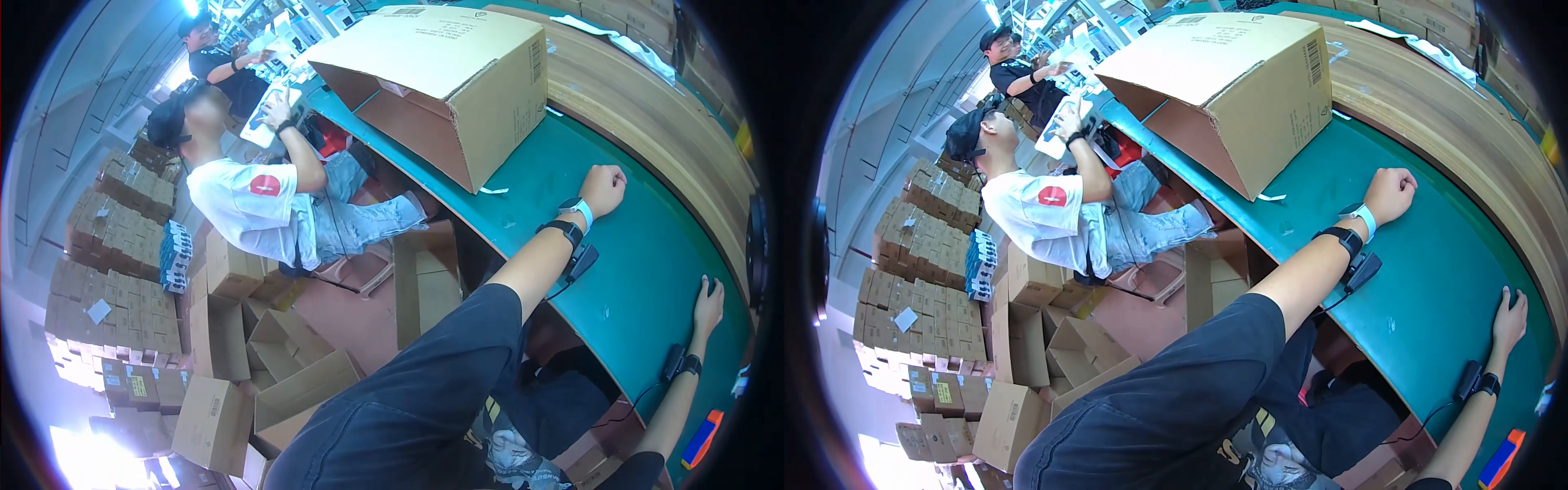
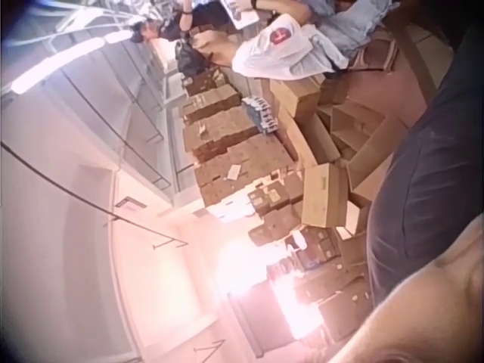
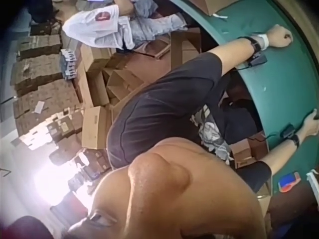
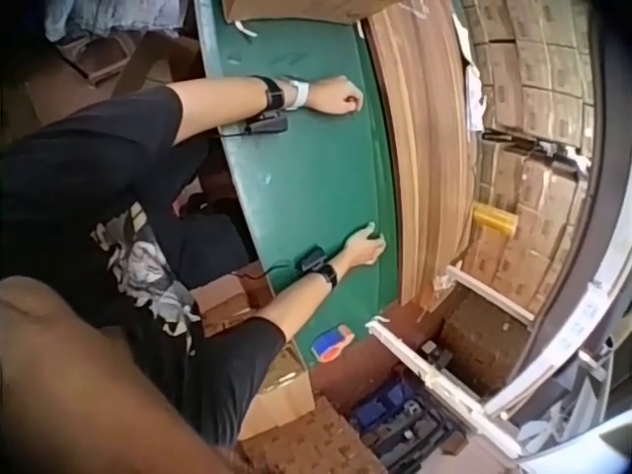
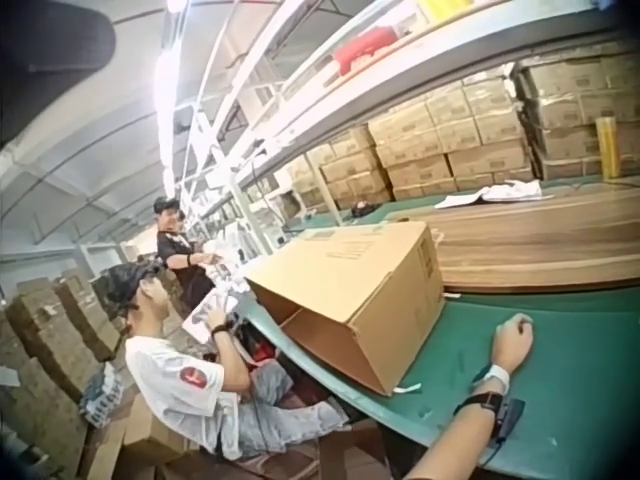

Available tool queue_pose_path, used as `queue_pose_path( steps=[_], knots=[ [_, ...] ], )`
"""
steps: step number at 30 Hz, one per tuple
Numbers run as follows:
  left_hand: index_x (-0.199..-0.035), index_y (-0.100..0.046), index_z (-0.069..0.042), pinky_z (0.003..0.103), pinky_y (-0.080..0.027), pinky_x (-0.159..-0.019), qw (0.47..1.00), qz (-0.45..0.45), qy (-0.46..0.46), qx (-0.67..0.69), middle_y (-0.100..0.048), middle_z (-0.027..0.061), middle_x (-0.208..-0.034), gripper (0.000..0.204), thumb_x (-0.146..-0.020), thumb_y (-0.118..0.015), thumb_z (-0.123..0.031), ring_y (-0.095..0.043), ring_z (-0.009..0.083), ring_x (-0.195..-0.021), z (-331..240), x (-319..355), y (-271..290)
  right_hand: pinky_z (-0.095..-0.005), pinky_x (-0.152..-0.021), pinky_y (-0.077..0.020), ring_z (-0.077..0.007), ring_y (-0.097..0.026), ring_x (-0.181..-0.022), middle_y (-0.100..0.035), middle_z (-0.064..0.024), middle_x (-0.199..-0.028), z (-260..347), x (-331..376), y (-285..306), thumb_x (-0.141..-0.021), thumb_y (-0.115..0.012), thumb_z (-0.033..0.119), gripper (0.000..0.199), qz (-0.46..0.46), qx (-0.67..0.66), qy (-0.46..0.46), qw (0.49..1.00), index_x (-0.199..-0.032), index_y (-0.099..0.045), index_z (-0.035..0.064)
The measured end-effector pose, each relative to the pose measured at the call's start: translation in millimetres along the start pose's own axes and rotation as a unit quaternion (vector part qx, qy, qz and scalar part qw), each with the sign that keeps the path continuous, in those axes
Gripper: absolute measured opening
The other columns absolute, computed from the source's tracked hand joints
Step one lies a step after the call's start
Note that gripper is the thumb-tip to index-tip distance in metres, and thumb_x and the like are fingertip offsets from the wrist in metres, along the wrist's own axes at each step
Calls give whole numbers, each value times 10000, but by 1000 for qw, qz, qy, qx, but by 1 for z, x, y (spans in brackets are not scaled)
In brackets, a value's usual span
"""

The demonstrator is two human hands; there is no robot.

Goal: The person fills a cardboard box with smaller product boxes, closes the flaps, and seals the seams with a tape dispenser. Finally, the person lifts the sealed box and places it onto a stack of other boxes.

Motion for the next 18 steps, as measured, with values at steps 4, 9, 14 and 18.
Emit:
queue_pose_path(
  steps=[4, 9, 14, 18],
  knots=[
    [-800, -718, 5, 365, -540, -597, 1000, 0, -2, 0, -690, 183, -709, 137, -815, -592, -49, -680, 282, -621, -1, 1, -3, -445, -1107, -343, -318, -461, -1351, -494, -134, -1465, -8, -1, 1, -978, -471, 551, 626, -7, -11, 2, 1000, -1386, -528, 78],
    [-802, -718, 6, 366, -540, -596, 1000, -2, 6, 9, -689, 186, -710, 138, -816, -591, -48, -682, 284, -624, -2, 0, 1, -449, -1094, -357, -322, -476, -1330, -516, -138, -1433, 1, 1, 4, -974, -490, 537, 612, -10, -23, 3, 1000, -1368, -538, 71],
    [-791, -720, -12, 402, -556, -652, 1000, 13, 24, 15, -693, 190, -736, 135, -817, -597, -60, -682, 336, -680, -4, 2, 0, -447, -1092, -358, -324, -479, -1326, -521, -140, -1425, -1, 5, 11, -973, -490, 537, 611, -10, -13, 0, 1000, -1360, -542, 68],
    [-790, -721, -14, 404, -558, -656, 1000, 9, 18, 13, -694, 191, -744, 134, -814, -599, -66, -683, 338, -689, -3, -1, 3, -445, -1092, -358, -325, -477, -1328, -521, -140, -1427, 9, 7, 15, -973, -488, 536, 609, -11, -15, 2, 1000, -1356, -545, 66]
  ],
)
Point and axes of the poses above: each hand's wrist, its own x-axis away from the middle knuckle, its own y-axis out of the back of the hand, z = x × y, the point moved 3 cm from there along -x, towards the middle knuckle
